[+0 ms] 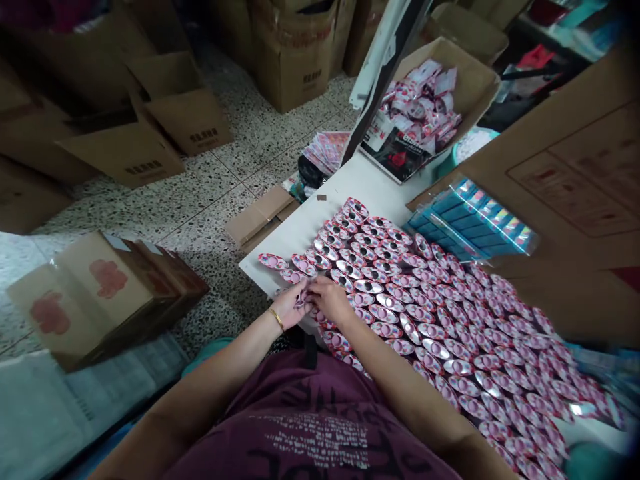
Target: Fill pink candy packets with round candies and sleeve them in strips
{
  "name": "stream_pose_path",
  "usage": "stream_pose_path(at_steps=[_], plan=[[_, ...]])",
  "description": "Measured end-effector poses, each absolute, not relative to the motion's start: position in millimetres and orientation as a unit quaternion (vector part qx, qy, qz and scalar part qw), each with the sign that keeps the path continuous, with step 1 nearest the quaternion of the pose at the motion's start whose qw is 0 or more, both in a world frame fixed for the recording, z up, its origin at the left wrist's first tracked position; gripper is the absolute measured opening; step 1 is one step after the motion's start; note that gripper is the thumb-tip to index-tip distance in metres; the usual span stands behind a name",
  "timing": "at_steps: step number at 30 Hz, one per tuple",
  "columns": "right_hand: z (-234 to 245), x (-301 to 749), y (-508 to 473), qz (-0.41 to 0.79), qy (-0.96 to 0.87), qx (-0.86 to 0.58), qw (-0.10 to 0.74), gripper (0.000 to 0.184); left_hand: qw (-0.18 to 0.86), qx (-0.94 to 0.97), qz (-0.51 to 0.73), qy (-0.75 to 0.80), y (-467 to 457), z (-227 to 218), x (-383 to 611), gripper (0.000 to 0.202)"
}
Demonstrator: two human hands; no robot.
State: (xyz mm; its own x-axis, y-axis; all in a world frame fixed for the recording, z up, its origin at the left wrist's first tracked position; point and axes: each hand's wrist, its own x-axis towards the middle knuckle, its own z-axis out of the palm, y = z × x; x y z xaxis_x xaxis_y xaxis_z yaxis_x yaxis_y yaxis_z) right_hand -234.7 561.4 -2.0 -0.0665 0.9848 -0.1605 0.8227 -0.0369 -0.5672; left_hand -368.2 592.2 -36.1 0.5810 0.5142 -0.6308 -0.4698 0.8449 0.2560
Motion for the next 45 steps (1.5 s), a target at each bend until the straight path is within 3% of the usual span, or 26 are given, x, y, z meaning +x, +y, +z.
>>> stream_pose_path(at_steps=[5, 12, 18, 21, 25, 29, 34, 38, 41, 45], plan=[[-8, -219, 553, 0.271, -0.6, -0.732, 0.173, 0.02, 0.89, 0.052, 0.239, 0.384, 589, -36, -365, 0.017], [-17, -175, 583, 0.164, -0.489, -0.852, -0.085, 0.026, 0.873, 0.052, 0.238, 0.422, 596, -31, -368, 0.017], [-21, -173, 601, 0.184, -0.48, -0.845, -0.146, 0.032, 0.885, 0.019, 0.25, 0.392, 600, -23, -360, 0.026], [-9, -180, 587, 0.163, -0.507, -0.841, -0.096, 0.028, 0.893, 0.016, 0.248, 0.377, 601, -24, -356, 0.033], [8, -217, 561, 0.183, -0.632, -0.749, 0.078, 0.024, 0.894, 0.016, 0.243, 0.376, 597, -28, -343, 0.035], [9, -241, 545, 0.24, -0.646, -0.721, 0.066, 0.021, 0.856, 0.039, 0.217, 0.467, 583, -31, -323, 0.044], [-3, -181, 532, 0.208, -0.526, -0.808, 0.162, 0.019, 0.855, 0.158, 0.125, 0.478, 571, -32, -311, 0.05], [-14, -124, 536, 0.159, -0.41, -0.897, 0.041, 0.016, 0.868, 0.142, 0.129, 0.457, 575, -34, -311, 0.045], [-21, -110, 550, 0.168, -0.401, -0.899, -0.054, 0.024, 0.871, 0.135, 0.141, 0.452, 579, -34, -311, 0.043], [-21, -107, 562, 0.182, -0.401, -0.891, -0.108, 0.033, 0.889, 0.117, 0.149, 0.416, 582, -31, -307, 0.043]])
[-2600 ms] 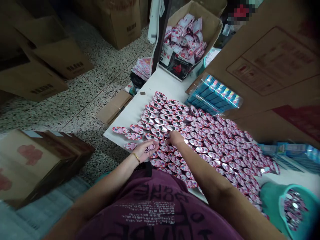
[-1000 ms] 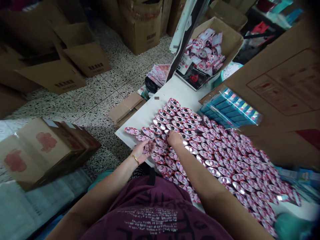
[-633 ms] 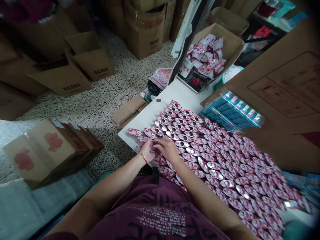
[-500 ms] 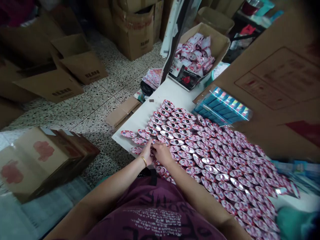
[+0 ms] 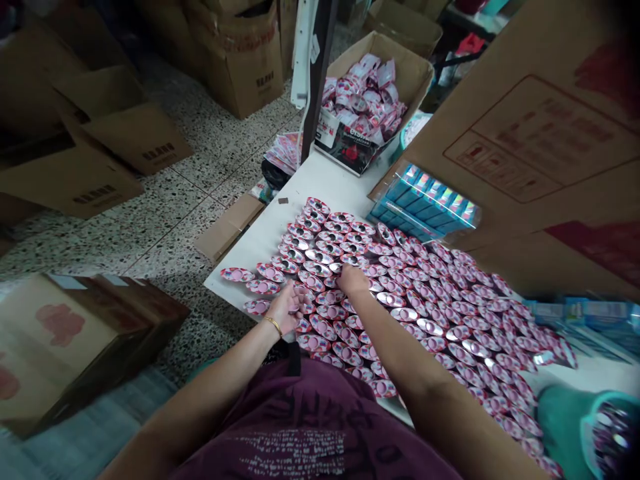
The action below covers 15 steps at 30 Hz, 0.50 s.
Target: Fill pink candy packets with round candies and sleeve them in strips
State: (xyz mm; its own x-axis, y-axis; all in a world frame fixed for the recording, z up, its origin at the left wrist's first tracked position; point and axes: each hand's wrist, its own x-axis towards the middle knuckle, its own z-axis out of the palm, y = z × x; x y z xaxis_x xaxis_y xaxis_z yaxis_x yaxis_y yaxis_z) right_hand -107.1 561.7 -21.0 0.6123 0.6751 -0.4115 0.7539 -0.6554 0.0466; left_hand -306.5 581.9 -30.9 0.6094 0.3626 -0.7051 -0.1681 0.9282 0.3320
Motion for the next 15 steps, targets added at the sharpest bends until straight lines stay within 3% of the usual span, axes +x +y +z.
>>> stream_pose_path(at_steps=[3, 8, 12, 15], plan=[[-11, -111, 557, -0.182, 0.415, 0.885, 0.101, 0.041, 0.9, 0.107, 0.16, 0.39, 585, -27, -300, 0.046], [3, -153, 537, -0.183, 0.615, 0.763, -0.077, 0.02, 0.898, 0.095, 0.181, 0.389, 589, -22, -287, 0.05], [0, -185, 528, -0.216, 0.716, 0.651, -0.13, 0.015, 0.894, 0.055, 0.197, 0.4, 589, -15, -280, 0.052], [-5, -180, 531, -0.235, 0.695, 0.654, -0.183, 0.018, 0.877, 0.07, 0.196, 0.434, 591, -8, -286, 0.048]])
